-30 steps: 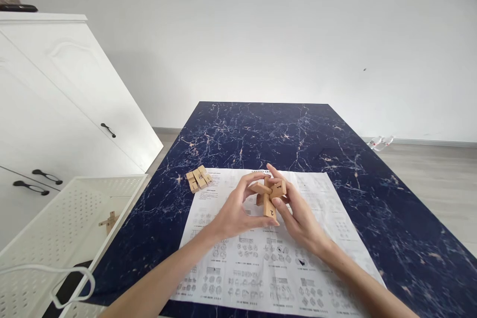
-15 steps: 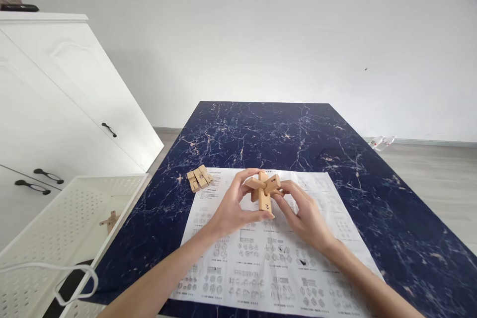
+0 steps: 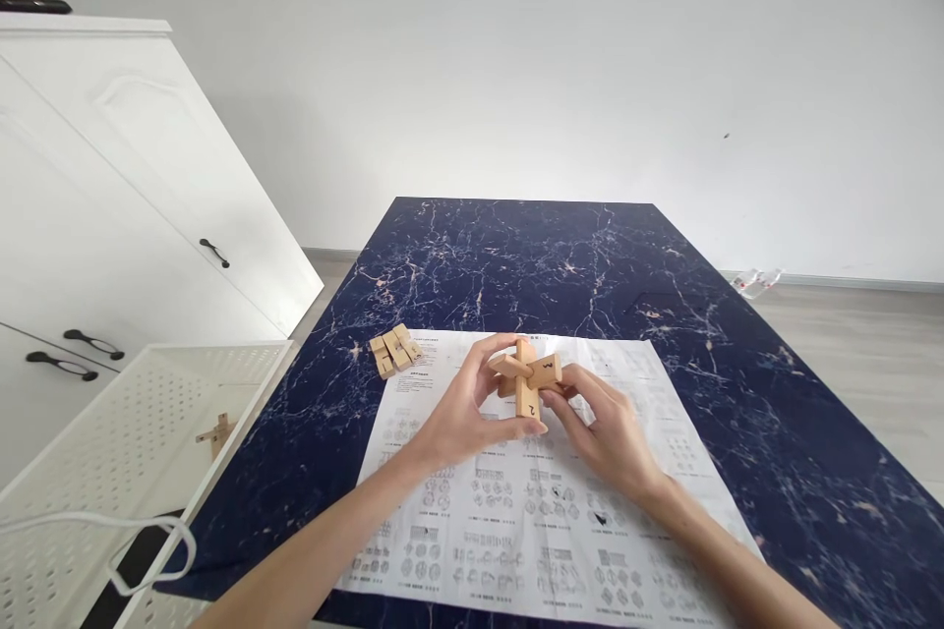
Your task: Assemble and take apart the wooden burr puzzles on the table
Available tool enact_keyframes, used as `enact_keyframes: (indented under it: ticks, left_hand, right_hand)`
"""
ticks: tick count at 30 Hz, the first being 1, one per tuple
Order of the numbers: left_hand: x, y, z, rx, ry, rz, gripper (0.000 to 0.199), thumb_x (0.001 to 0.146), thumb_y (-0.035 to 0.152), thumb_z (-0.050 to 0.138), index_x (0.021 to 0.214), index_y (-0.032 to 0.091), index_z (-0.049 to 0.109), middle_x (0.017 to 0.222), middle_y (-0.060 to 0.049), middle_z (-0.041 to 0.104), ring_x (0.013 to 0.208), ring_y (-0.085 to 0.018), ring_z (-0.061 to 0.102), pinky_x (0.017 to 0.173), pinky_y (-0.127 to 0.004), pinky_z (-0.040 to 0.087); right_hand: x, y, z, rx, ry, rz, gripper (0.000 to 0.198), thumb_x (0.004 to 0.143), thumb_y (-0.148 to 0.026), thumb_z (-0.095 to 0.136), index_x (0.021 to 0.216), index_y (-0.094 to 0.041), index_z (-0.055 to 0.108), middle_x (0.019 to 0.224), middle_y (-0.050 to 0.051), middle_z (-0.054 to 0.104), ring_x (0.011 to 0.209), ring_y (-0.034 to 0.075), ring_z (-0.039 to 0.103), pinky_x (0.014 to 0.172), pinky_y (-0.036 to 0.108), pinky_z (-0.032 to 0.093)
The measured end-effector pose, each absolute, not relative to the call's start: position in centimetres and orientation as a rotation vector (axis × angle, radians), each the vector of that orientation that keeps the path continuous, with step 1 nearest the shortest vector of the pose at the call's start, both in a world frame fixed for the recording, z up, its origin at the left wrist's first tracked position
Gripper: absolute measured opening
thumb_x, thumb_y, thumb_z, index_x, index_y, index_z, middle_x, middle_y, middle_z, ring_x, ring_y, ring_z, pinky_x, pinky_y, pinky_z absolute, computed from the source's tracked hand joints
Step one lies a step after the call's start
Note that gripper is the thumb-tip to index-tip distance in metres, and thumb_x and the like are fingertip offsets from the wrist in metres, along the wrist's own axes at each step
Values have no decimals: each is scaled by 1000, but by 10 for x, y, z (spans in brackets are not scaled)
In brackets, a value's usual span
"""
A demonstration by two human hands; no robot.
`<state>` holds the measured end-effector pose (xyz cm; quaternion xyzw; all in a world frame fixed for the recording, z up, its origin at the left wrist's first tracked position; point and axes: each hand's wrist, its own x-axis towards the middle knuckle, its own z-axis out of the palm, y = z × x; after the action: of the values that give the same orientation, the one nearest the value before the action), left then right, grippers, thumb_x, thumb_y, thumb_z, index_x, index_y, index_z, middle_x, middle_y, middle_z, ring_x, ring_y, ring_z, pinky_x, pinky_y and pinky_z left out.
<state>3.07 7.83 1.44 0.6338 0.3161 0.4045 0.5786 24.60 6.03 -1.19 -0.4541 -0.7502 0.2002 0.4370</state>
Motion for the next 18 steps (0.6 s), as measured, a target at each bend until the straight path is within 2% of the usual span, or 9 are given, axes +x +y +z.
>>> enact_keyframes:
  ticks: [11, 18]
  left_hand:
    - [29, 77, 14, 1467, 723, 919, 84, 82, 33, 94, 150, 35, 44, 144, -9, 61, 130, -30, 63, 108, -45, 49]
    - [30, 75, 15, 1473, 727, 917, 78, 84, 32, 92, 148, 33, 46, 140, -9, 62, 126, -29, 65, 105, -44, 51]
  right_hand:
    - [247, 61, -11, -1124, -1878, 547, 16, 110, -33, 55, 100, -24, 64, 86, 4, 70, 71, 19, 65, 64, 32, 52]
    - [247, 61, -12, -1121, -1866, 551, 19, 110, -34, 56, 96, -24, 64, 86, 4, 71, 71, 20, 65, 63, 32, 52]
